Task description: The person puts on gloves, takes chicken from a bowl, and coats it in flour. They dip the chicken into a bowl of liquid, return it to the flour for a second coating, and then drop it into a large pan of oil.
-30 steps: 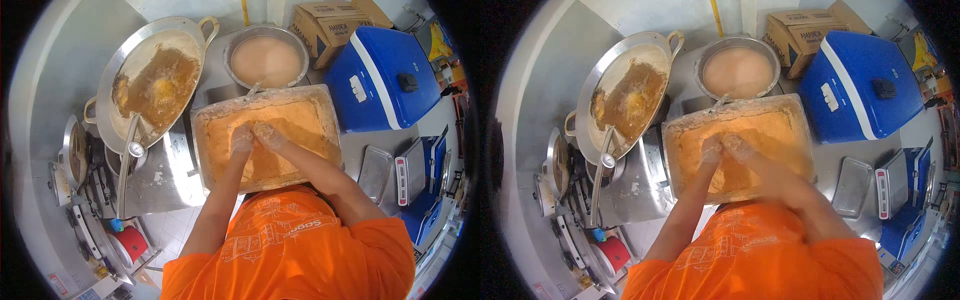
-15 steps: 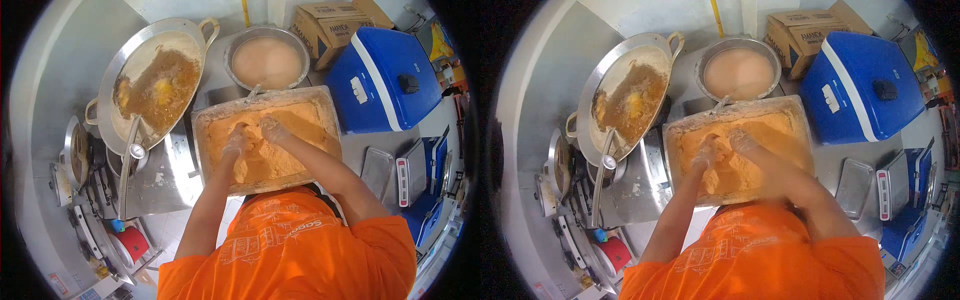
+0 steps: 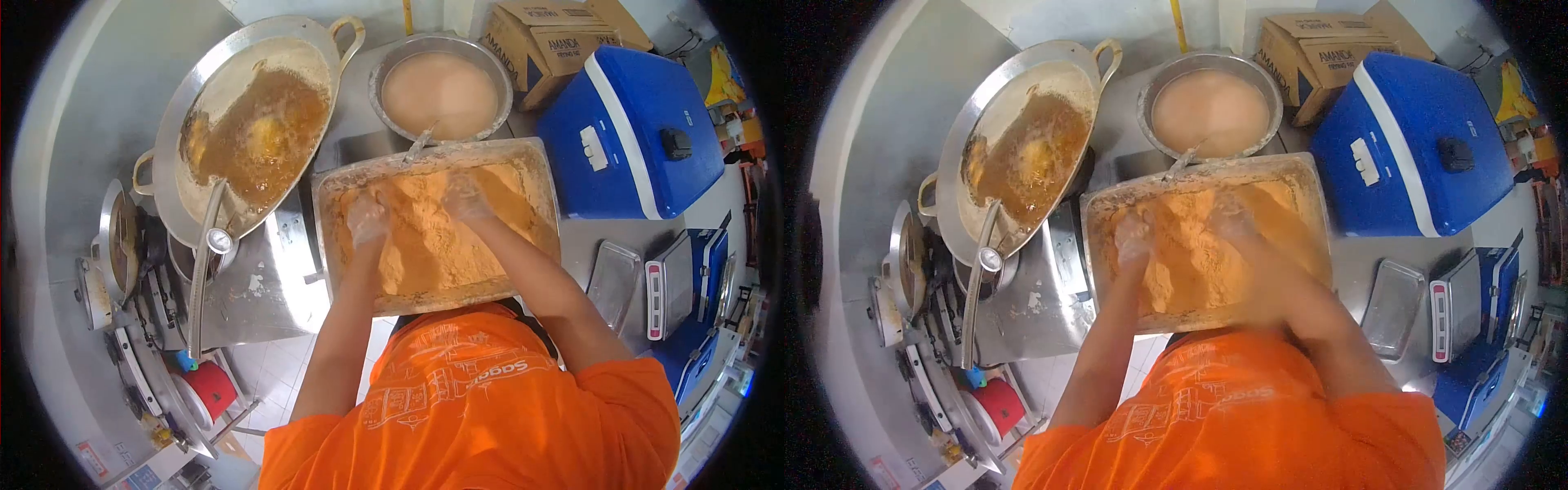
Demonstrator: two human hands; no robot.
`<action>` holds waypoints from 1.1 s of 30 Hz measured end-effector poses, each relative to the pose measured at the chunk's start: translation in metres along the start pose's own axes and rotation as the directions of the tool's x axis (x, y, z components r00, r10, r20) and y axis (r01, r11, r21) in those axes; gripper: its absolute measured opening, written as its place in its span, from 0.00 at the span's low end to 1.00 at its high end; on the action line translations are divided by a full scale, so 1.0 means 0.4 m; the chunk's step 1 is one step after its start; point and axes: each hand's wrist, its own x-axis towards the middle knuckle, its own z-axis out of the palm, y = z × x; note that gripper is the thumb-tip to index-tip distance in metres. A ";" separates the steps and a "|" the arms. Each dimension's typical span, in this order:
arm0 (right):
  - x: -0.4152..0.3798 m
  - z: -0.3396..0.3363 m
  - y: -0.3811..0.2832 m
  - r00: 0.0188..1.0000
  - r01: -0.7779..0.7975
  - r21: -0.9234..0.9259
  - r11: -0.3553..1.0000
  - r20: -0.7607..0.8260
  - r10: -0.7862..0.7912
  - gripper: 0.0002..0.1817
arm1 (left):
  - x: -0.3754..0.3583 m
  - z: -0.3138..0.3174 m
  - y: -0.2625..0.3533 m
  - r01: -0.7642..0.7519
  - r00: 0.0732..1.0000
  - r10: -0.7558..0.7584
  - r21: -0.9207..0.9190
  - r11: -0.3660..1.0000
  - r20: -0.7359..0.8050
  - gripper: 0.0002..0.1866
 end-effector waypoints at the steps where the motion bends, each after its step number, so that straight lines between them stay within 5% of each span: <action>1: 0.025 0.033 0.010 0.999 -0.024 -0.025 0.999 0.027 0.024 0.26 | 0.026 0.032 -0.027 -0.032 0.999 0.032 0.012 0.999 0.014 0.24; 5: 0.134 0.064 -0.014 0.996 0.038 0.240 0.970 0.072 -0.056 0.27 | 0.124 0.241 -0.104 -0.173 0.985 0.173 -0.015 0.985 -0.004 0.23; 7: 0.113 0.062 -0.024 0.991 0.124 0.297 0.947 0.004 -0.131 0.26 | 0.104 0.208 -0.069 -0.265 0.955 0.268 -0.043 0.963 0.128 0.22; 9: 0.088 0.077 -0.002 0.971 0.239 0.229 0.944 -0.066 -0.229 0.24 | 0.046 0.046 0.020 -0.370 0.832 0.372 -0.088 0.925 0.412 0.22; 12: -0.055 -0.047 -0.039 0.948 0.209 0.082 0.974 0.226 -0.222 0.20 | 0.009 0.087 -0.015 -0.667 0.656 0.586 0.002 0.745 0.477 0.20; 15: -0.038 0.106 -0.009 0.894 0.397 -0.157 0.904 -0.156 -0.419 0.17 | 0.045 0.331 -0.123 -0.428 0.815 0.499 -0.275 0.861 0.295 0.19; 18: 0.061 0.248 0.041 0.796 0.413 -0.317 0.854 -0.330 -0.508 0.16 | -0.022 0.159 -0.004 -0.346 0.886 0.354 -0.080 0.935 0.301 0.16; 21: 0.005 0.227 0.021 0.772 0.471 -0.194 0.861 -0.381 -0.508 0.15 | -0.004 0.197 -0.022 -0.655 0.722 0.511 0.222 0.722 0.467 0.16; 24: -0.102 0.142 -0.042 0.853 0.465 -0.009 0.885 -0.262 -0.451 0.16 | -0.067 0.134 0.020 -0.656 0.704 0.536 0.139 0.742 0.466 0.16; 27: 0.040 0.295 0.017 0.899 0.410 0.275 0.870 -0.282 -0.335 0.19 | -0.037 0.159 -0.002 -0.529 0.787 0.498 -0.017 0.849 0.365 0.18; 30: 0.075 0.245 0.045 0.852 0.501 0.362 0.786 -0.369 -0.372 0.18 | -0.023 0.138 0.001 -0.272 0.841 0.307 -0.143 0.952 0.445 0.22; 32: 0.086 0.313 0.083 0.679 0.604 0.017 0.797 -0.534 -0.503 0.18 | -0.030 0.185 -0.029 -0.293 0.868 0.367 -0.252 0.922 0.334 0.23; 33: 0.090 0.337 0.086 0.673 0.589 -0.009 0.808 -0.548 -0.497 0.18 | -0.031 0.205 -0.034 -0.305 0.879 0.390 -0.306 0.902 0.273 0.24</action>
